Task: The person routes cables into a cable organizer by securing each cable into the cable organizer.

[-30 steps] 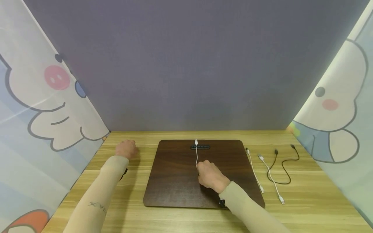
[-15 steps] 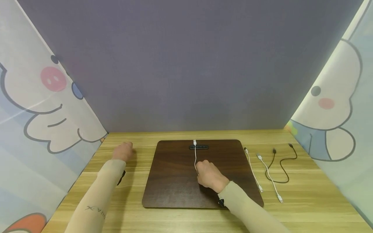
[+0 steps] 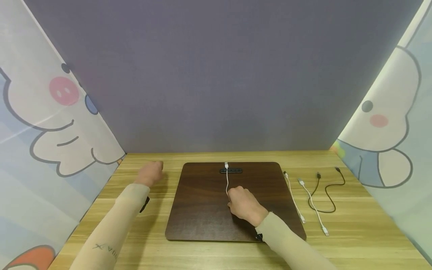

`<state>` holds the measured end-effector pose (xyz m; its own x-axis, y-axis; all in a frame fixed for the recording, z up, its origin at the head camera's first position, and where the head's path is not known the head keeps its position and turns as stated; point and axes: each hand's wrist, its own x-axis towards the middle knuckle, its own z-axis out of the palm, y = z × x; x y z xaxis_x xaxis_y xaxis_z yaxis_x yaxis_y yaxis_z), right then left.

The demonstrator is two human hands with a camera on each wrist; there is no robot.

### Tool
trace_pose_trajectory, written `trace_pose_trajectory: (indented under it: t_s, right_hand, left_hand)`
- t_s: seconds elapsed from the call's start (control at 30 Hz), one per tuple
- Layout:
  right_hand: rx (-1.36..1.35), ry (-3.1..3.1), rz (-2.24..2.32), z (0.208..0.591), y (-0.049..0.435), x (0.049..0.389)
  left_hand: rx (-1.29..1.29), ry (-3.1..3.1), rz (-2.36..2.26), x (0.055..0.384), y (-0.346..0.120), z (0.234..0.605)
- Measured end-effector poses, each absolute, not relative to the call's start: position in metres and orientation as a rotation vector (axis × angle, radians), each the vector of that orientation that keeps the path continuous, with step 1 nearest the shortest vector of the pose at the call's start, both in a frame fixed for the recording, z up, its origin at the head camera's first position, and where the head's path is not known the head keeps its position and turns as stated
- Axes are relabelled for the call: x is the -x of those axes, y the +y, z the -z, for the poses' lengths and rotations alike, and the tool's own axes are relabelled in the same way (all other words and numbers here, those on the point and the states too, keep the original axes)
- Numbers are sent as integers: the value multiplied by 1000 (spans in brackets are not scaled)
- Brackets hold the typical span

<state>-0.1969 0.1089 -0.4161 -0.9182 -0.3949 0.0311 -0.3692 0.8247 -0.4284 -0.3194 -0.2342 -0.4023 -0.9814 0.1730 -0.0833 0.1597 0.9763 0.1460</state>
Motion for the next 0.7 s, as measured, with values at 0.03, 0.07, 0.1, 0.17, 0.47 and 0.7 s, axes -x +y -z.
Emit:
trace_pose_trajectory:
  t_s: [0.03, 0.07, 0.1, 0.17, 0.47, 0.7]
  right_hand:
    - [621, 2949, 672, 416, 109, 197]
    - [626, 2958, 663, 417, 110, 197]
    - [630, 2968, 657, 417, 110, 197]
    - [644, 2991, 644, 417, 111, 197]
    - [679, 3027, 660, 417, 113, 197]
    - [664, 3010, 693, 413, 111, 199]
  left_hand:
    - [-273, 3033, -207, 320, -231, 402]
    - [-288, 3036, -204, 320, -228, 401]
    - [-305, 3037, -198, 320, -225, 400]
    - [-332, 3041, -187, 319, -219, 399]
    - [-413, 3027, -364, 315, -197, 393]
    - [-495, 3029, -489, 309, -180, 386]
